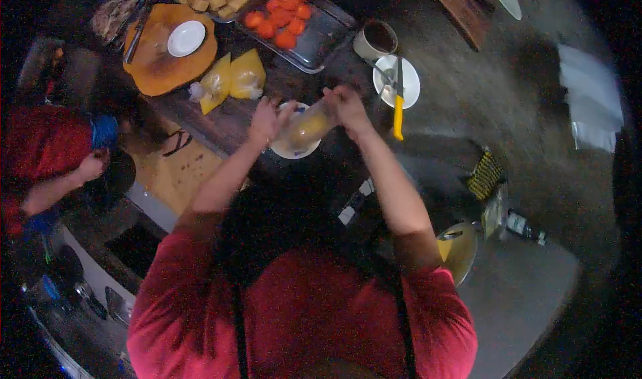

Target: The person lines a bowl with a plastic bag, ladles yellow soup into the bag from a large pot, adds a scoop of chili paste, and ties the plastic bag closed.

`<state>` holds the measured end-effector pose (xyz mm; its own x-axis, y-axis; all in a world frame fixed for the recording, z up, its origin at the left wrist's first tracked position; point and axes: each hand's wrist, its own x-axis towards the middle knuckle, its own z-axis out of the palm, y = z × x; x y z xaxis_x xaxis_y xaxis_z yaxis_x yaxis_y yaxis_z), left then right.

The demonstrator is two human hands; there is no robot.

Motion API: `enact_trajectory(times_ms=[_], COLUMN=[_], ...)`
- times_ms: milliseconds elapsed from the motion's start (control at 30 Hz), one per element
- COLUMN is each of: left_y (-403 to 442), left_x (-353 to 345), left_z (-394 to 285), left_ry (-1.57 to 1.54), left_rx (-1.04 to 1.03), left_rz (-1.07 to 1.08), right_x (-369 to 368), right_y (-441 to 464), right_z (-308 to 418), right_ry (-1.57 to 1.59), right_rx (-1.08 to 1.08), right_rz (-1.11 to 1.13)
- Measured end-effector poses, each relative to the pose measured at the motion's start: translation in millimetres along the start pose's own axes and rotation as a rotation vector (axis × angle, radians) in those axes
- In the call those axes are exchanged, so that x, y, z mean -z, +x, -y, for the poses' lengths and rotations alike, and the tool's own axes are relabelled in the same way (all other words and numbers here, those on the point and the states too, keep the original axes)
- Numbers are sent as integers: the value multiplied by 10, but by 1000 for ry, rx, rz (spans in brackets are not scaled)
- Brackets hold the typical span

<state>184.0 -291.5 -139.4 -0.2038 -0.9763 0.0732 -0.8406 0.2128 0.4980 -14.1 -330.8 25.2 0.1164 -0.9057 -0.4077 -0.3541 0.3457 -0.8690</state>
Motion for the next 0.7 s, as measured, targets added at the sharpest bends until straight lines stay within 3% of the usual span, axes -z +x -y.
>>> enact_trajectory(times_ms=[33,100,167,233,300,333,400,467,533,633,667,700], left_y=[-69,-235,-326,-292,-165,-192,-141,-132,-108,-82,-57,-36], left_x=[223,816,723,618,609,676,1242,1326,1362,1427,1493,1523], left_z=[-246,-935,-1041,-1030,-1027,-1064,-1282,-1308,-1284,-1227,-1256,-1270], left_ry=[6,-262,-370,-480,-1037,-1038,-470,-467,-464,-461,-359,-255], left_rx=[-1,-142,-68,2,142,148,-38,-52,-65,-139,-155,-167], left_rz=[-5,-306,-242,-176,-170,-166,-181,-179,-180,-167,-13,136], right_x=[4,-5,-44,-121,-216,-241,-171,-28,236,219,102,-64], right_y=[52,67,94,135,-4,-124,-448,-561,-563,-303,-242,-178], right_z=[-9,15,-17,-115,16,101,431,494,442,-139,-234,-273], right_ry=[49,87,119,-36,-100,-166,-237,-308,-435,-562,-555,-390], right_rx=[12,-49,-107,51,142,234,320,408,595,715,715,717], right_rz=[-2,5,13,-43,2,52,72,88,-38,11,12,186])
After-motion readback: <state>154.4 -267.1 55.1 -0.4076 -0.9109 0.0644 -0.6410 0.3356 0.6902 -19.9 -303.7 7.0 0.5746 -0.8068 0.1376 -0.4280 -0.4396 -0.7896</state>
